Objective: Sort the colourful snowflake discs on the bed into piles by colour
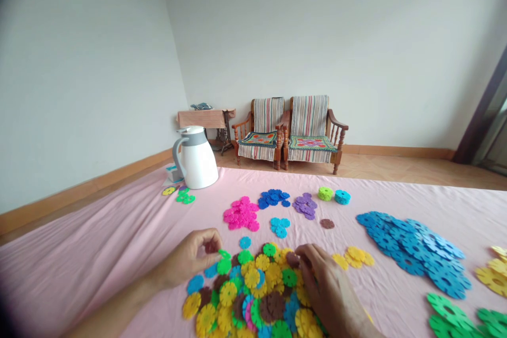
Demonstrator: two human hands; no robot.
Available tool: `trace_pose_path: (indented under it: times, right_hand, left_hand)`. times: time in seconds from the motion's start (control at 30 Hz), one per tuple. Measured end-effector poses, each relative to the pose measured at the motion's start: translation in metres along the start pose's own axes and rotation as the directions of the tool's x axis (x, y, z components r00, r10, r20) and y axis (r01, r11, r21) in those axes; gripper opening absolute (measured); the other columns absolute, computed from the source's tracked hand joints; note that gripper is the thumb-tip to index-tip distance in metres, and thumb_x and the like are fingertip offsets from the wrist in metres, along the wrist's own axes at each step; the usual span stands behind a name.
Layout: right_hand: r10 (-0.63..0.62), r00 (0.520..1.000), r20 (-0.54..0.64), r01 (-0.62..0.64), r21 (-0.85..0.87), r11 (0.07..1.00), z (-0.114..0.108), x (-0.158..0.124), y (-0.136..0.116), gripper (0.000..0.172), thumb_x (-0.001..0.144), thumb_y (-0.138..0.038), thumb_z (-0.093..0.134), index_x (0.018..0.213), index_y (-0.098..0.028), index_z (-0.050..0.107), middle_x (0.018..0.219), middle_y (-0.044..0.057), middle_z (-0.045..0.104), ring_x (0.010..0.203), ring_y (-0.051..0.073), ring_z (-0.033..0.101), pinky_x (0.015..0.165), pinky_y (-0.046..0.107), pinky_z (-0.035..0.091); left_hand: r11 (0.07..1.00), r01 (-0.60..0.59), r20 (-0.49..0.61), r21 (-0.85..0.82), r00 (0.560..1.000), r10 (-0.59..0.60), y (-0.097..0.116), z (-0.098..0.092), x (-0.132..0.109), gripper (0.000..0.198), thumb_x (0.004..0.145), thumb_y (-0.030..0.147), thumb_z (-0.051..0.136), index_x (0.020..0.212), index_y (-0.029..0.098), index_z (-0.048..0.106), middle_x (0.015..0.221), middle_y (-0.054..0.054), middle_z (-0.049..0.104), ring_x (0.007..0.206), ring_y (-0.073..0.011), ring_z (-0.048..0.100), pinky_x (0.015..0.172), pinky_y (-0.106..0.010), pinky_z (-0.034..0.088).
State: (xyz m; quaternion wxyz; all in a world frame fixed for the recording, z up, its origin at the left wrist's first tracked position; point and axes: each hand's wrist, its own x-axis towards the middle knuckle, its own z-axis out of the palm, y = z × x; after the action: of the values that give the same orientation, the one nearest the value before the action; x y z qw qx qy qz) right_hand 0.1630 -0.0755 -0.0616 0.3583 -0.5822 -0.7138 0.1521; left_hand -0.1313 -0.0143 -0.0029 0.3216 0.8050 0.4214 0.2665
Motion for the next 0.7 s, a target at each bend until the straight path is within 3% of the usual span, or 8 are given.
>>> trace_pose_path:
  times: [0.1, 0.2, 0.3, 0.4, 0.53, 0.7]
  right_hand:
    - [-0.01, 1.0, 0.002, 0.01, 0.004, 1.0, 0.001, 0.0, 0.002, 0.024, 0.091, -0.036, 0.036, 0.087, -0.024, 0.056, 0.086, 0.001, 0.062, 0.081, 0.016, 0.058, 0.073, 0.028, 0.045]
    - [-0.012, 1.0, -0.006, 0.012, 0.003, 1.0, 0.001, 0.001, 0.002, 0.023, 0.091, -0.036, 0.037, 0.087, -0.024, 0.056, 0.086, 0.001, 0.062, 0.081, 0.016, 0.058, 0.073, 0.027, 0.046]
    - [-0.02, 1.0, -0.013, 0.02, -0.001, 1.0, 0.001, 0.001, 0.001, 0.023, 0.091, -0.035, 0.037, 0.088, -0.024, 0.056, 0.087, 0.001, 0.063, 0.082, 0.016, 0.058, 0.073, 0.027, 0.046]
    - [-0.034, 0.999, -0.027, 0.034, -0.004, 0.999, 0.002, 0.001, 0.002, 0.023, 0.091, -0.035, 0.036, 0.088, -0.024, 0.057, 0.087, 0.002, 0.063, 0.082, 0.016, 0.059, 0.073, 0.027, 0.047]
    - [-0.054, 0.998, -0.033, 0.054, -0.004, 0.999, 0.003, 0.001, 0.004, 0.025, 0.091, -0.035, 0.036, 0.087, -0.023, 0.057, 0.086, 0.003, 0.063, 0.08, 0.017, 0.059, 0.071, 0.027, 0.048]
    - [-0.05, 0.998, -0.046, 0.049, -0.008, 0.999, 0.004, 0.002, 0.006, 0.024, 0.09, -0.035, 0.037, 0.087, -0.023, 0.058, 0.086, 0.003, 0.064, 0.08, 0.017, 0.06, 0.071, 0.028, 0.048]
  left_hand:
    - [0.997, 0.065, -0.117, -0.043, 0.991, -0.07, -0.023, -0.011, 0.006, 0.004, 0.07, 0.016, 0.055, 0.068, 0.016, 0.052, 0.062, 0.002, 0.053, 0.059, -0.0118, 0.047, 0.055, -0.022, 0.037]
    - [0.99, 0.137, -0.198, 0.043, 0.972, -0.126, -0.044, -0.02, 0.008, 0.003, 0.069, 0.017, 0.056, 0.069, 0.016, 0.054, 0.061, 0.002, 0.054, 0.055, -0.0125, 0.048, 0.052, -0.022, 0.037]
    - [0.977, 0.117, -0.308, 0.176, 0.95, -0.058, -0.043, -0.021, 0.005, 0.008, 0.069, 0.018, 0.058, 0.077, 0.017, 0.057, 0.067, 0.001, 0.056, 0.058, -0.0129, 0.049, 0.056, -0.023, 0.039]
    - [0.968, -0.011, -0.197, 0.249, 0.978, 0.062, -0.023, -0.013, -0.001, 0.005, 0.071, 0.018, 0.06, 0.075, 0.017, 0.06, 0.075, 0.0, 0.057, 0.067, -0.0133, 0.051, 0.064, -0.023, 0.041]
    - [0.968, -0.063, 0.048, 0.244, 0.997, 0.053, 0.003, 0.001, -0.008, 0.018, 0.067, 0.023, 0.068, 0.084, 0.019, 0.064, 0.083, -0.001, 0.055, 0.079, -0.0152, 0.053, 0.07, -0.023, 0.041]
    - [0.969, -0.026, 0.058, 0.245, 0.998, 0.012, 0.008, 0.01, -0.01, 0.018, 0.063, 0.015, 0.067, 0.079, 0.018, 0.059, 0.08, 0.001, 0.054, 0.08, -0.0155, 0.051, 0.068, -0.022, 0.039]
